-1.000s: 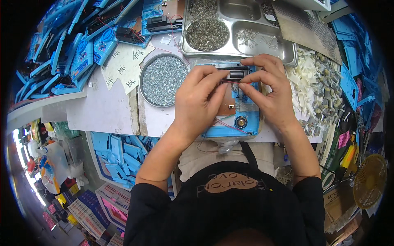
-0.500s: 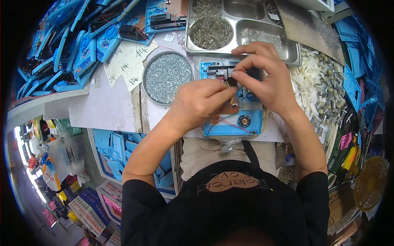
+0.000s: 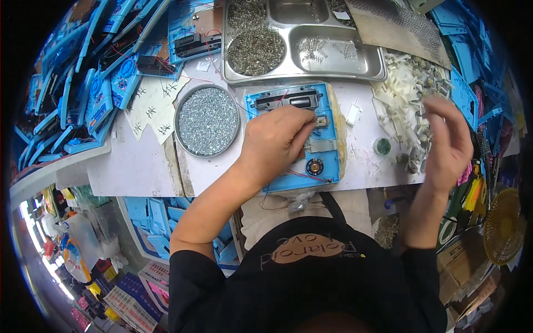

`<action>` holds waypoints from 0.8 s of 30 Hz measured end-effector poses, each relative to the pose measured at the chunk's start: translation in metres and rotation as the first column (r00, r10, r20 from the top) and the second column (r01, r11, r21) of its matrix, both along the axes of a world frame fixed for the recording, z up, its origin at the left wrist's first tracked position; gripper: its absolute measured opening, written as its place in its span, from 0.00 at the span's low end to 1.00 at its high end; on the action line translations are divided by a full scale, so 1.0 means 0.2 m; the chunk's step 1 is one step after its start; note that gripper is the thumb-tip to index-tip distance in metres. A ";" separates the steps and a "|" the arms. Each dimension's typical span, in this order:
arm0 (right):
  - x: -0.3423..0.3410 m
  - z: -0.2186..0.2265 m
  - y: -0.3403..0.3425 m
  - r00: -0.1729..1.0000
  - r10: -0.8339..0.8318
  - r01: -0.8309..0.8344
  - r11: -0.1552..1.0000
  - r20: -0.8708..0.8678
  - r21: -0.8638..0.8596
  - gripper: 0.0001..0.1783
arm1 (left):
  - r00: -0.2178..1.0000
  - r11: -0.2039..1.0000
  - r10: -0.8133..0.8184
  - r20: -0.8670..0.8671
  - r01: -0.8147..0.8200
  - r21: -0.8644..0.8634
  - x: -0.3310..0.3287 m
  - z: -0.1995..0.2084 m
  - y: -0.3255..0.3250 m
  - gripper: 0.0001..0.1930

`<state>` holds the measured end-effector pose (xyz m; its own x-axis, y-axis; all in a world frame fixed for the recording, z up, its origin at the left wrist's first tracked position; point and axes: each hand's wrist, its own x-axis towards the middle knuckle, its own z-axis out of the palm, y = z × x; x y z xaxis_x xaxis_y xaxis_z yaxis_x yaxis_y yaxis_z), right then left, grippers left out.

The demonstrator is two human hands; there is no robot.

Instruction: Assembling and soldering internal components into a blue plastic electronic device shell.

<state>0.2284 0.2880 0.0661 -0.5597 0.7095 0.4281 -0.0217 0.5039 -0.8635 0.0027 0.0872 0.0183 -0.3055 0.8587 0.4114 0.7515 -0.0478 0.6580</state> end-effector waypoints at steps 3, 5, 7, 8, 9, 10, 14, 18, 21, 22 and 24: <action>0.53 -0.17 0.14 0.915 -0.396 0.303 0.806 -0.081 -0.509 0.09 | 0.999 0.998 0.001 -0.036 0.001 0.062 0.02 0.00 0.02 0.06; 0.72 -0.21 0.19 0.851 -0.512 0.310 0.671 -0.119 -0.673 0.12 | 0.995 0.999 0.010 -0.095 -0.005 0.054 0.03 0.00 0.03 0.06; 0.82 -0.21 0.26 0.796 -0.591 0.333 0.607 -0.129 -0.722 0.13 | 0.989 0.998 0.031 -0.142 -0.023 0.056 0.04 0.01 0.02 0.06; 0.87 -0.19 0.30 0.768 -0.627 0.367 0.599 -0.131 -0.712 0.14 | 0.989 0.997 0.033 -0.147 -0.023 0.070 0.04 0.01 0.04 0.07; 0.91 -0.20 0.36 0.744 -0.653 0.387 0.591 -0.139 -0.708 0.14 | 0.986 0.996 0.045 -0.162 -0.032 0.080 0.04 0.01 0.05 0.07; 0.97 -0.22 0.42 0.748 -0.641 0.361 0.611 -0.172 -0.705 0.14 | 0.982 0.997 0.044 -0.183 -0.031 0.076 0.05 0.01 0.05 0.08; 1.06 -0.25 0.52 0.776 -0.607 0.314 0.610 -0.173 -0.728 0.16 | 0.960 0.997 0.067 -0.271 -0.055 0.050 0.06 0.04 0.05 0.11; 1.16 -0.27 0.49 0.793 -0.586 0.283 0.596 -0.167 -0.751 0.18 | 0.942 0.993 0.118 -0.314 -0.109 0.046 0.06 0.03 0.07 0.08; 1.25 -0.26 0.51 0.698 -0.700 0.449 0.591 -0.150 -0.670 0.17 | 0.938 0.991 0.120 -0.327 -0.130 -0.010 0.07 0.04 0.08 0.07; 1.36 -0.28 0.56 0.760 -0.625 0.400 0.668 -0.180 -0.627 0.20 | 0.936 0.992 0.113 -0.333 -0.126 -0.016 0.07 0.04 0.08 0.07; 1.31 -0.22 0.52 0.747 -0.644 0.488 0.700 -0.163 -0.522 0.21 | 0.930 0.992 0.102 -0.352 -0.120 -0.029 0.08 0.05 0.09 0.07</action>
